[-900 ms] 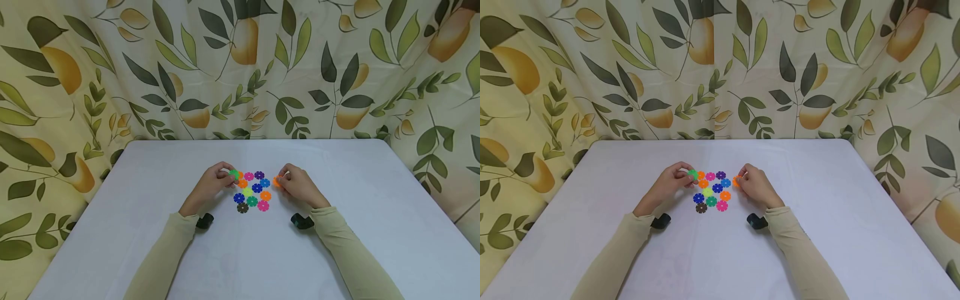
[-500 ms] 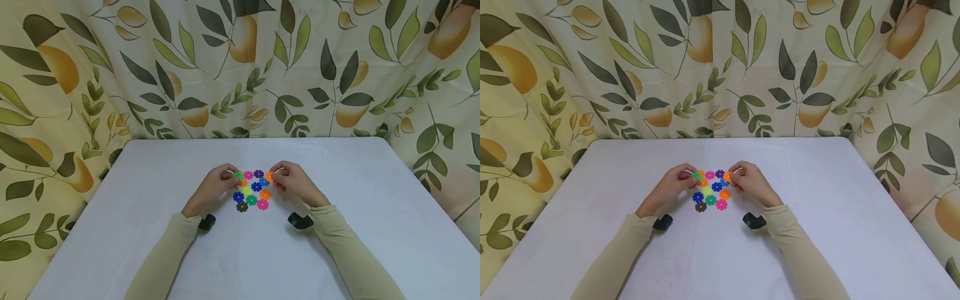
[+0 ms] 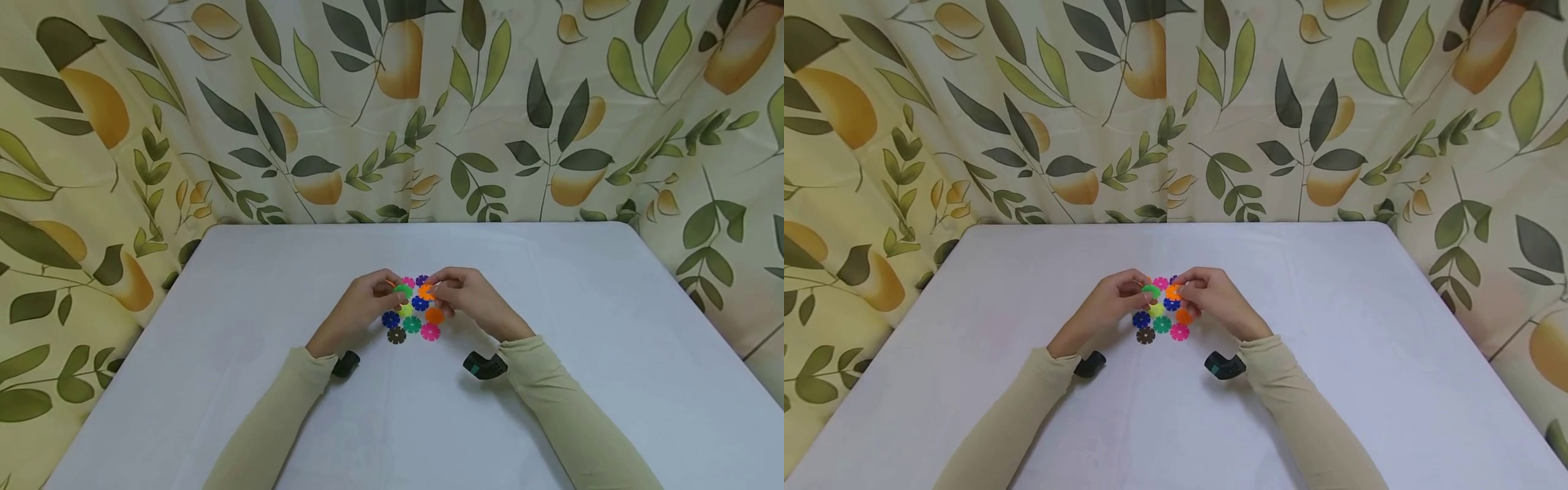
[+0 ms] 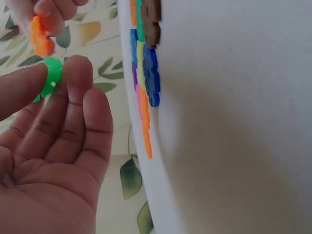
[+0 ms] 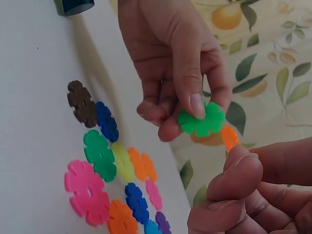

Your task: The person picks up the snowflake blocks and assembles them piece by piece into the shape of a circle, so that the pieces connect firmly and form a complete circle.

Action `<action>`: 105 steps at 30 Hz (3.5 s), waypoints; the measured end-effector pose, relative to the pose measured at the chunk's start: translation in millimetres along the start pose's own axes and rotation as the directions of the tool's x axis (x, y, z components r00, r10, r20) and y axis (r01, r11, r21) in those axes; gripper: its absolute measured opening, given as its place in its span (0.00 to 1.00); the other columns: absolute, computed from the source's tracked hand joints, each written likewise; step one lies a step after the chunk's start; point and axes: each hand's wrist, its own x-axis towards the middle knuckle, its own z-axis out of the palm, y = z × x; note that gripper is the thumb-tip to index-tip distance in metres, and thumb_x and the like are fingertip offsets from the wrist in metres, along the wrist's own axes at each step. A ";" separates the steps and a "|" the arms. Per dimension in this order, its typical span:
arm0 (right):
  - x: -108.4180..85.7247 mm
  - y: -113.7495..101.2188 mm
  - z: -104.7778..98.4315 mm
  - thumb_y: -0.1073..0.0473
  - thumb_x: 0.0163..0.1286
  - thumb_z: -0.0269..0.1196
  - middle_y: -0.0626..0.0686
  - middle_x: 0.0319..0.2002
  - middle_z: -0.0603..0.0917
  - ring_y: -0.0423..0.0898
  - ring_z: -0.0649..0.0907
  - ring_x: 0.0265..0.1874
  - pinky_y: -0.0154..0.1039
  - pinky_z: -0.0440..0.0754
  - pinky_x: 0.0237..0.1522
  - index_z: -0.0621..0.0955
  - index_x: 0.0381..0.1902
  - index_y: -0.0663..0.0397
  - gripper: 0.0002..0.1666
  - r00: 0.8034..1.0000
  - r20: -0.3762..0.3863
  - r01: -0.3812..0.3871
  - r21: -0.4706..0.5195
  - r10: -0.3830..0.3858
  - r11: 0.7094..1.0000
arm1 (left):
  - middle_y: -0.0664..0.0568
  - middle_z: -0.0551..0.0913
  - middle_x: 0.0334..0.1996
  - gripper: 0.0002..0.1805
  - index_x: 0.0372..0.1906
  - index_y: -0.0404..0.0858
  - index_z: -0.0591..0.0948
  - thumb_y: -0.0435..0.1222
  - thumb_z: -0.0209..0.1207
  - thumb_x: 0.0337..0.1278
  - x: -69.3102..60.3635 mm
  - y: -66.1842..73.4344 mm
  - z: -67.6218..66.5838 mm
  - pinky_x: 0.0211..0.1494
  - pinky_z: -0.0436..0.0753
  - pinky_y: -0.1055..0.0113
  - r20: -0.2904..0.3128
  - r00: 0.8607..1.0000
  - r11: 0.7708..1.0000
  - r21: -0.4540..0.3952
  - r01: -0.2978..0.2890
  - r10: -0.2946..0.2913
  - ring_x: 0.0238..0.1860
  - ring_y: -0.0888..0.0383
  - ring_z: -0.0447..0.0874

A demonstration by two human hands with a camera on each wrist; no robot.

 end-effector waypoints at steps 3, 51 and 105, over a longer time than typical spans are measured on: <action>0.2 0.4 1.6 0.64 0.80 0.60 0.63 0.35 0.84 0.48 0.80 0.29 0.36 0.82 0.32 0.82 0.59 0.70 0.17 1.000 0.007 0.006 0.005 -0.006 1.000 | 0.51 0.90 0.41 0.07 0.52 0.43 0.81 0.36 0.66 0.76 0.4 0.3 1.6 0.55 0.87 0.58 0.018 1.000 1.000 0.018 -0.019 0.019 0.42 0.55 0.89; 2.0 8.1 21.1 0.66 0.81 0.61 0.59 0.31 0.84 0.48 0.79 0.25 0.38 0.82 0.31 0.81 0.54 0.70 0.11 0.998 -0.053 0.034 -0.009 -0.034 0.999 | 0.45 0.93 0.39 0.06 0.43 0.38 0.79 0.29 0.65 0.74 -1.7 1.2 6.1 0.42 0.86 0.66 0.073 0.973 0.952 0.201 -0.230 0.220 0.39 0.53 0.92; 3.2 7.1 18.6 0.61 0.84 0.57 0.65 0.39 0.86 0.53 0.84 0.32 0.39 0.87 0.40 0.82 0.59 0.70 0.17 0.990 -0.101 0.101 -0.005 -0.101 0.995 | 0.41 0.92 0.44 0.07 0.49 0.36 0.78 0.32 0.64 0.76 -1.9 -1.3 -8.7 0.53 0.88 0.56 -0.011 0.975 0.967 0.129 -0.220 0.224 0.43 0.49 0.92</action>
